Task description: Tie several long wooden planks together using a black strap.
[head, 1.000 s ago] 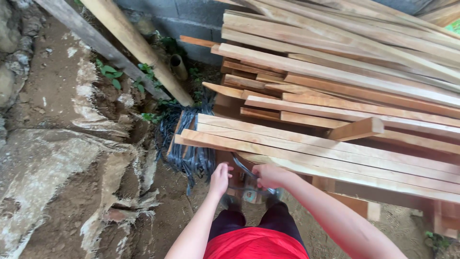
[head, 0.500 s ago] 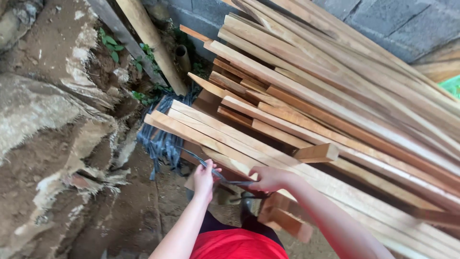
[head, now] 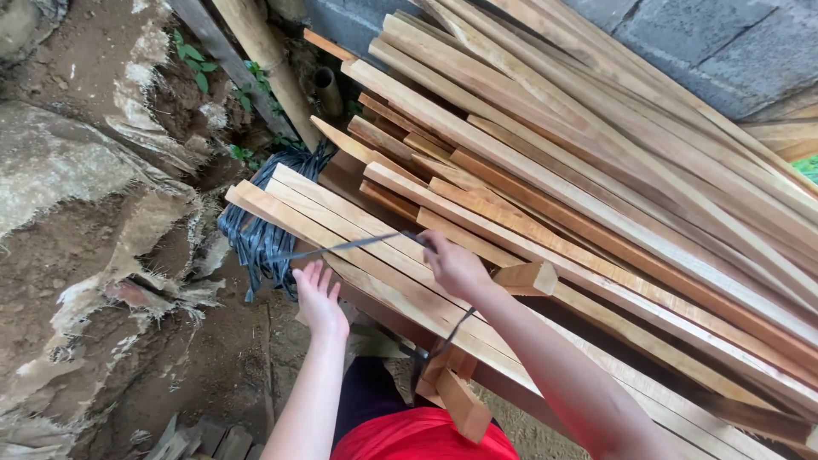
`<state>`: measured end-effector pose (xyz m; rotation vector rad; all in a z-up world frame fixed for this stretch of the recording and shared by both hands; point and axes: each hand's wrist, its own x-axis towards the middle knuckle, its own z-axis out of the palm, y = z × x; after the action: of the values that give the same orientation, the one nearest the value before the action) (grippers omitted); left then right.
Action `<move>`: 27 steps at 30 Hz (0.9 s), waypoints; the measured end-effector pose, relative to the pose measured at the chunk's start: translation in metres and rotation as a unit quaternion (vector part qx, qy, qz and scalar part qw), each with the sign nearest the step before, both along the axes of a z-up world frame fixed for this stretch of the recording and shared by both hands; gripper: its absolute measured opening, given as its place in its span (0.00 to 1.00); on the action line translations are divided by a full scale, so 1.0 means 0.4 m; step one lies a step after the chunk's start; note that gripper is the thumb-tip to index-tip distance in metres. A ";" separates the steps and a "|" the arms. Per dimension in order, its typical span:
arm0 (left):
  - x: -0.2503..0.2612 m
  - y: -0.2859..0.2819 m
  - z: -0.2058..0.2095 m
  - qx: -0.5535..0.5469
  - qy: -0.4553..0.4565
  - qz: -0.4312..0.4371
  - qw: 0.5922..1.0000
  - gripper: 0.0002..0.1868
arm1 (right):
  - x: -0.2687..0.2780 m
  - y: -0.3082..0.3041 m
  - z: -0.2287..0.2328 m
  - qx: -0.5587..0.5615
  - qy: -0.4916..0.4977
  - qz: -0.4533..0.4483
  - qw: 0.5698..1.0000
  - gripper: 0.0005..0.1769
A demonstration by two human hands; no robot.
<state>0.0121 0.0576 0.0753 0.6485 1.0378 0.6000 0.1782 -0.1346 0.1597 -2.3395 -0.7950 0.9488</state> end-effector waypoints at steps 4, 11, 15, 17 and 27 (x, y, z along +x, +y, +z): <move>-0.032 -0.049 -0.161 0.000 0.093 -0.016 0.996 0.38 | 0.016 -0.023 -0.118 -0.023 -0.098 -0.083 0.991 0.17; -0.070 -0.191 -0.271 -0.192 0.094 -0.090 0.973 0.37 | 0.006 -0.074 -0.190 0.220 -0.306 0.007 0.926 0.06; -0.067 -0.218 -0.331 -0.247 0.110 -0.108 0.957 0.35 | 0.024 -0.041 -0.131 0.168 -0.256 -0.061 0.950 0.13; -0.062 -0.230 -0.356 -0.253 0.095 -0.102 0.957 0.37 | 0.036 -0.019 -0.118 0.097 -0.183 -0.053 0.977 0.19; 0.039 -0.296 -0.191 -0.407 -0.028 -0.023 0.913 0.49 | 0.133 0.074 -0.198 -0.178 0.291 -0.188 0.921 0.55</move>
<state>0.0276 -0.0610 -0.0010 -0.0829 1.0995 0.1015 0.2312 -0.1051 0.0804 -2.1703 0.0723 1.5889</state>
